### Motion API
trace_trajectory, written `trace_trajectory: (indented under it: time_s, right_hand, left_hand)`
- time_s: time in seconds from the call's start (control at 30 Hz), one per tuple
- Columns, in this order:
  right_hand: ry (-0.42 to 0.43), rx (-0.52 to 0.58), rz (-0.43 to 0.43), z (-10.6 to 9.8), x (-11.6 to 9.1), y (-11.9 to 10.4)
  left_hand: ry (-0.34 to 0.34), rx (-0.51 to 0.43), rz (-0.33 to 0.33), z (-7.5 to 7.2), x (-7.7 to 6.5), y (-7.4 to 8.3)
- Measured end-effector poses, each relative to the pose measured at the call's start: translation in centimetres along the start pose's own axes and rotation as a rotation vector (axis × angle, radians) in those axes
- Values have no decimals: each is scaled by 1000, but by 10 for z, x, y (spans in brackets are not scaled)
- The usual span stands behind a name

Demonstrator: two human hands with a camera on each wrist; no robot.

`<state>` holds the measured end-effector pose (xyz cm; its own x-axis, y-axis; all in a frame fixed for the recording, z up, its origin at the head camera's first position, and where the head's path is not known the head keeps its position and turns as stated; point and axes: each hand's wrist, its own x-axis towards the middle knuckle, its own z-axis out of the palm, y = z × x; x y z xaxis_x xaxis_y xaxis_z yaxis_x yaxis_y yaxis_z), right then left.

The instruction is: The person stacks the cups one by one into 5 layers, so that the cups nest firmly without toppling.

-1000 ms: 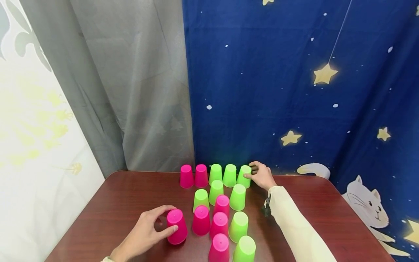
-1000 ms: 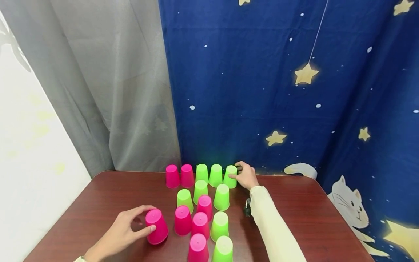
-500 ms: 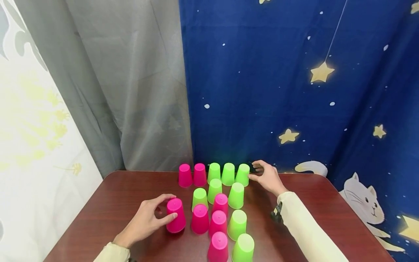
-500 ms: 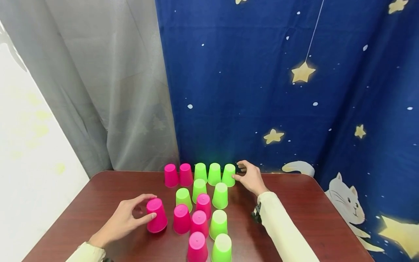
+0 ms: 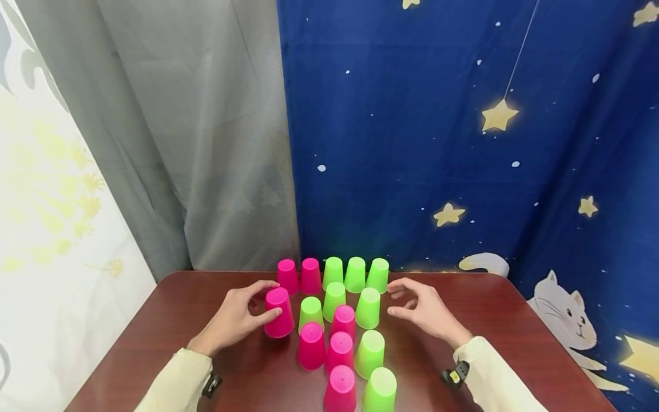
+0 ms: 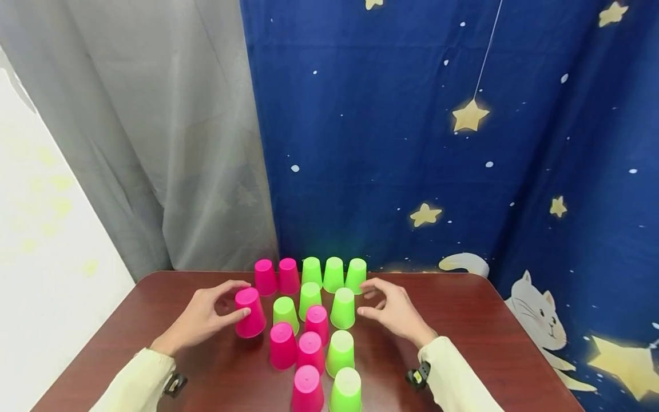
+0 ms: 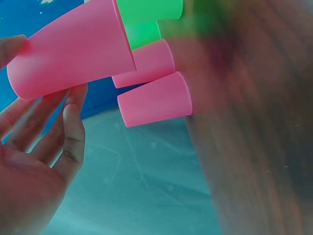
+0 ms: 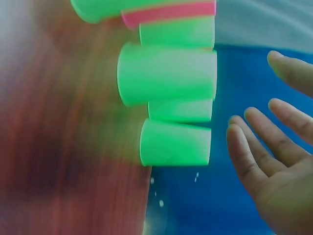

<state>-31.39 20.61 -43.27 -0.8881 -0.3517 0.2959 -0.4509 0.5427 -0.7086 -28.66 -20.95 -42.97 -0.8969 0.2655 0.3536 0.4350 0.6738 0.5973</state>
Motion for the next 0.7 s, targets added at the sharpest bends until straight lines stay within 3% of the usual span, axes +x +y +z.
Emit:
trace_trajectory:
  time_s: [0.3, 0.47, 0.7]
  right_hand:
    - [-211, 83, -127, 17, -21, -11]
    - [-308, 135, -133, 28, -30, -11]
    - [-311, 183, -143, 40, -35, -6]
  left_hand:
    - [22, 45, -8, -3, 21, 0]
    - [38, 5, -15, -2, 37, 1]
    - [92, -5, -5, -3, 67, 4]
